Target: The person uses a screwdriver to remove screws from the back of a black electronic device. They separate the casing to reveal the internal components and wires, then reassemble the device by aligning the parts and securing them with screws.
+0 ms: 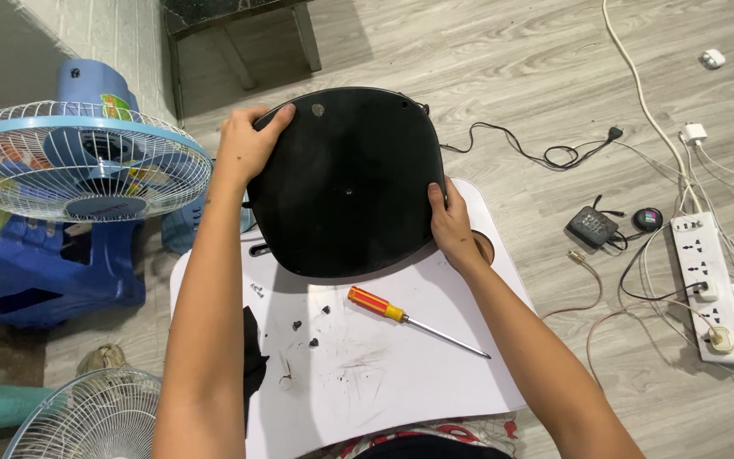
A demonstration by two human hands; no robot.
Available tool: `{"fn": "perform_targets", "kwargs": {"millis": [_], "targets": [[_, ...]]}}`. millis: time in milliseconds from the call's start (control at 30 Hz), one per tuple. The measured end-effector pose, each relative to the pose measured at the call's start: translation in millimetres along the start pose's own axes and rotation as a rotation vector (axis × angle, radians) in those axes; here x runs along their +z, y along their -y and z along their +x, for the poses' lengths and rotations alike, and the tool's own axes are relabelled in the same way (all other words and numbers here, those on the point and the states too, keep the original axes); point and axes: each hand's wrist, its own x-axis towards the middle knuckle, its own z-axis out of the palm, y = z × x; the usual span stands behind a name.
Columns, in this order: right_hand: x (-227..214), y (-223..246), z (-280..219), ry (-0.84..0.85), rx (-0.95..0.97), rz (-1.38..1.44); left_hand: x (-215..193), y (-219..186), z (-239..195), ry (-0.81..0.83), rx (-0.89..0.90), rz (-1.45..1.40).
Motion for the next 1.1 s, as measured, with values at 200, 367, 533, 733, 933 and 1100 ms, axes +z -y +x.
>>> {"fn": "perform_targets", "kwargs": {"millis": [200, 367, 533, 733, 933, 1100], "targets": [[-0.7, -6.9, 1.0, 0.007, 0.022, 0.018, -2.7, -49.4, -3.1, 0.067, 0.213, 0.227], [0.5, 7.0, 0.2, 0.063, 0.103, -0.059, 51.0, -90.4, 21.0, -0.052, 0.622, 0.428], [-0.2, -9.7, 2.6, 0.047, 0.036, -0.028, 109.1, -117.3, 58.7, 0.011, 0.544, 0.511], [-2.3, -5.5, 3.5, 0.056, 0.062, -0.056, 140.0, -142.9, 66.3, 0.216, 0.386, 0.634], [-1.4, -11.0, 2.8, 0.048, 0.043, -0.042, 142.6, -142.6, 58.9, 0.354, 0.368, 0.754], [-0.1, -8.6, 2.3, 0.026, 0.031, -0.058, 141.9, -138.8, 49.4, 0.204, 0.475, 0.714]]}}
